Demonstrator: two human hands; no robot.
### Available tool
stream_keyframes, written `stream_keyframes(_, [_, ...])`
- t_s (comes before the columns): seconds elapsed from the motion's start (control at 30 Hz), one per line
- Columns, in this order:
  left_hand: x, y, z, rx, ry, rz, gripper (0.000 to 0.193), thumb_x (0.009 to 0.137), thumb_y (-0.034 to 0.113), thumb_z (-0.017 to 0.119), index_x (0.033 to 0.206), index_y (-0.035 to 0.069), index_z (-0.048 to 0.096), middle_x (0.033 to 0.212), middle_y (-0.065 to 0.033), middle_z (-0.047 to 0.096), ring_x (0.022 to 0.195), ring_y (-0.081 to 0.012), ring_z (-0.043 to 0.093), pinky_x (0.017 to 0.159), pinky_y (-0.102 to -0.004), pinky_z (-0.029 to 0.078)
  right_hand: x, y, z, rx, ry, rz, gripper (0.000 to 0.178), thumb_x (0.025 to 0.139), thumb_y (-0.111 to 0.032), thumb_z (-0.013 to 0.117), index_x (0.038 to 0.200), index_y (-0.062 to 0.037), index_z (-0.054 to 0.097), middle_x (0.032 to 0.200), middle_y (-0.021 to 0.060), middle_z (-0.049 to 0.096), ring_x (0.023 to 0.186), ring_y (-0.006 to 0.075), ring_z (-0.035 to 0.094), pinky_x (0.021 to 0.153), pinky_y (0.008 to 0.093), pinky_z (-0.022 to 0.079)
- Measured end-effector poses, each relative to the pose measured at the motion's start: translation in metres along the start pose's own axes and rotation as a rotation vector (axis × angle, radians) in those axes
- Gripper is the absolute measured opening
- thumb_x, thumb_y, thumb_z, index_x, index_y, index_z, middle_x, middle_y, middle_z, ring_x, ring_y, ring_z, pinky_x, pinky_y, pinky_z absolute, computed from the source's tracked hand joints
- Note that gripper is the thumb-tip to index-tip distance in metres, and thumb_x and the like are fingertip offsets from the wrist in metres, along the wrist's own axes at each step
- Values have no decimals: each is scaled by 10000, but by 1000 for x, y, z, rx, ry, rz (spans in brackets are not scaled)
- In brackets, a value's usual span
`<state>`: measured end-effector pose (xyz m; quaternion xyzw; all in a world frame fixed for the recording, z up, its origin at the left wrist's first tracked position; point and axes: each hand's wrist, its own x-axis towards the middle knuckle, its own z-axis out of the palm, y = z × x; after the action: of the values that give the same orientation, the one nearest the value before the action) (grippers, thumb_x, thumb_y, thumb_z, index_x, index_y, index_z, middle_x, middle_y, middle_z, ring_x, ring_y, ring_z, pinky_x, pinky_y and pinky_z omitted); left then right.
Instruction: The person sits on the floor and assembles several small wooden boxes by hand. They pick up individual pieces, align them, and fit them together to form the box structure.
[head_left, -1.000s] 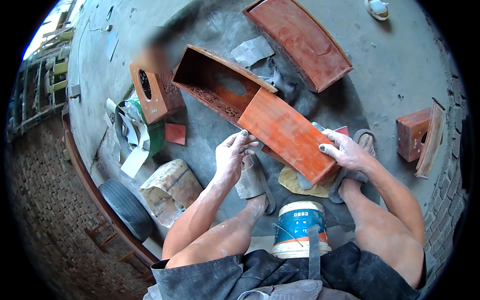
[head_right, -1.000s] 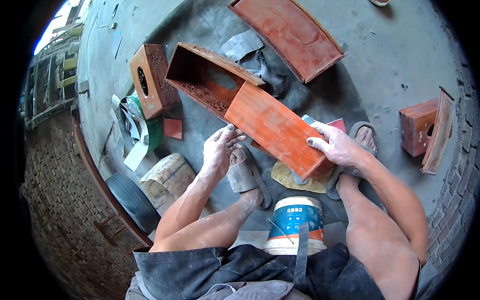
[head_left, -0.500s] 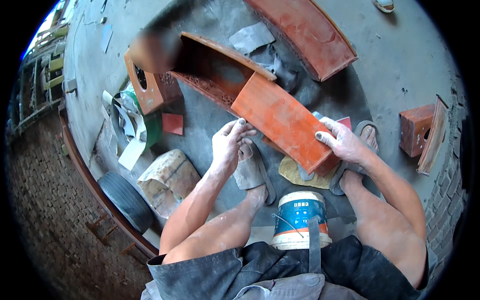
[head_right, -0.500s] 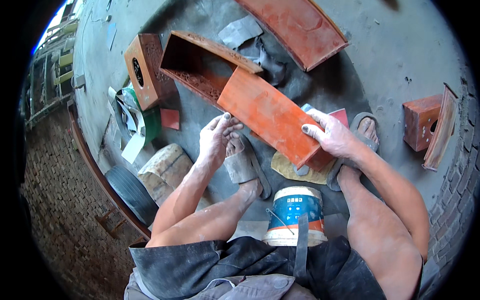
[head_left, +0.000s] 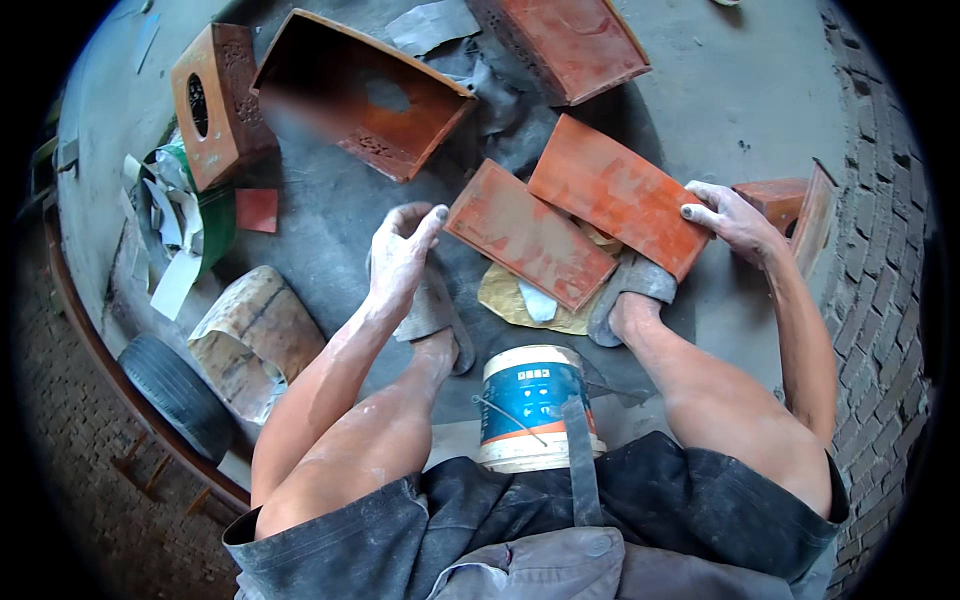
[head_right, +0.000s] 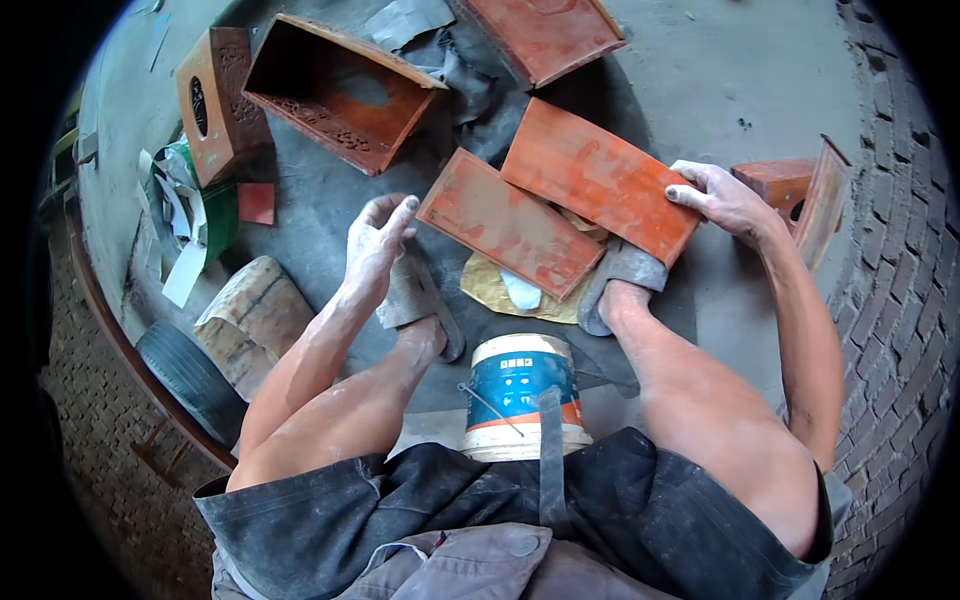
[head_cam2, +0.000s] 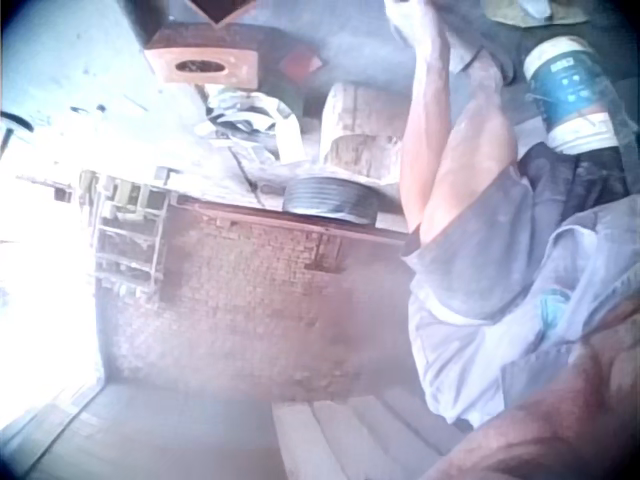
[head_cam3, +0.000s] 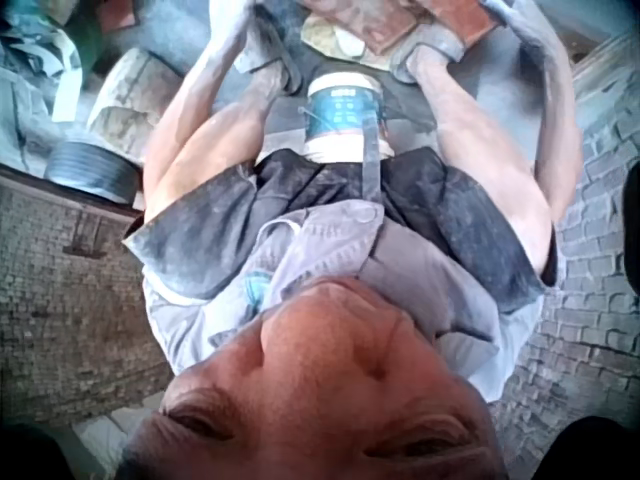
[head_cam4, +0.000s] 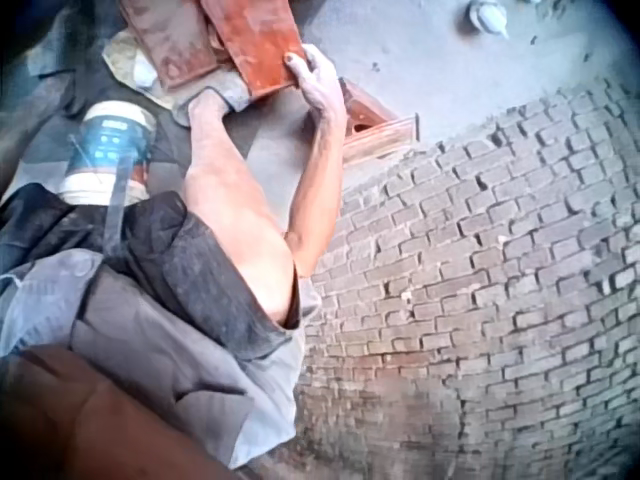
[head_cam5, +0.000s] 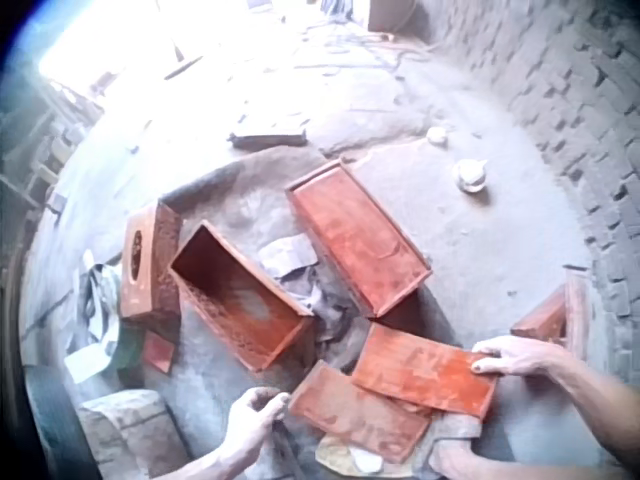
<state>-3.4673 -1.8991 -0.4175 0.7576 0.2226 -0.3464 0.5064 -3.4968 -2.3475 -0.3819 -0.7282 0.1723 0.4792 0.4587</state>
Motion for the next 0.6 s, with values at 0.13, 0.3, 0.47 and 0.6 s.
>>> stream_keyframes(0.13, [0,-19,11,-257,-239,-100,434,995,254,662,1306,-35,570,1181,-105,669,999,-177,667,914,-313,537,24,20,-10,-128,131,-117,333,965,-308,652,1097,-2,652,890,4,616,799,95,531,703,275,445])
stream_keyframes(0.3, [1,-19,20,-401,-325,-218,382,1022,223,616,1303,-31,565,1191,-113,668,1021,-186,675,945,-327,550,38,30,-22,-435,399,-165,373,933,-290,682,1175,-7,653,1061,152,701,1001,267,651,887,389,506])
stream_keyframes(0.47, [-8,-21,12,-496,-323,-212,374,1036,237,588,1303,-24,565,1192,-111,671,1008,-185,678,947,-339,560,25,10,33,-875,808,-594,305,910,-188,673,1164,-23,643,1161,190,659,1107,383,609,978,441,476])
stream_keyframes(0.6, [-17,-5,5,-551,-344,-169,389,1032,262,595,1298,-21,574,1200,-105,673,1002,-181,680,940,-334,560,-4,-22,100,-194,353,-358,311,932,-211,689,1167,-17,627,1071,134,677,1026,260,644,943,376,493])
